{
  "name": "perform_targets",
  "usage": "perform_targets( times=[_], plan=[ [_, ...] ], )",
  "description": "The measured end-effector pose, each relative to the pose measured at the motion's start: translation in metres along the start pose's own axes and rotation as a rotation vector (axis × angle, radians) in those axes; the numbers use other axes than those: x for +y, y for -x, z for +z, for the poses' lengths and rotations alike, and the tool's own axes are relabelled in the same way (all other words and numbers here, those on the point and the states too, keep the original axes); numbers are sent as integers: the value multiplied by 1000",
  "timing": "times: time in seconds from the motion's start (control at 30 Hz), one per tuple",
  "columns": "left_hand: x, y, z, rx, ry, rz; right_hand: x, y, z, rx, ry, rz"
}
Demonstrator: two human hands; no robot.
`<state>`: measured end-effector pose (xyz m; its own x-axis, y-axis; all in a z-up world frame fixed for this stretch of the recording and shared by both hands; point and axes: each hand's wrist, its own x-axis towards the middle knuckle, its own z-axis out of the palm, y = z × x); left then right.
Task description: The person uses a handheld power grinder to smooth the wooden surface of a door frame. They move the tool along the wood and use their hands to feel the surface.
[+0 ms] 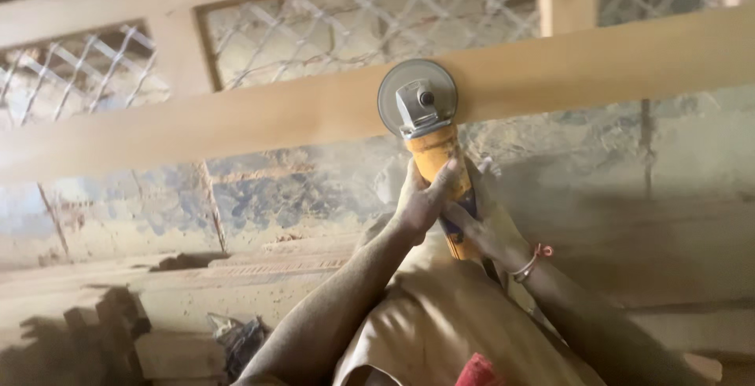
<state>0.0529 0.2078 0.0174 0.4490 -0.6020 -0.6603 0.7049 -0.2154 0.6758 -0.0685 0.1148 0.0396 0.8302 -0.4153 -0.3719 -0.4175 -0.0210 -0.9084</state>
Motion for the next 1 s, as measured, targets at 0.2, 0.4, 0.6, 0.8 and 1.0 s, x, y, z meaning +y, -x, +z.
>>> perform_targets(
  times=[0.2, 0.4, 0.6, 0.8, 1.0],
  plan=[
    [27, 22, -90, 42, 100, 101, -36, -35, 80, -104, 136, 149],
    [55, 41, -170, 147, 174, 168, -61, -68, 162, -210, 103, 19],
    [71, 54, -248, 182, 238, 295, -87, -99, 233, -301, 129, -57],
    [99, 64, -327, 263, 253, 296, -125, -135, 305, -414, 161, 62],
    [148, 73, -369, 274, 335, 289, -155, -177, 353, -480, 135, 90]
  ],
)
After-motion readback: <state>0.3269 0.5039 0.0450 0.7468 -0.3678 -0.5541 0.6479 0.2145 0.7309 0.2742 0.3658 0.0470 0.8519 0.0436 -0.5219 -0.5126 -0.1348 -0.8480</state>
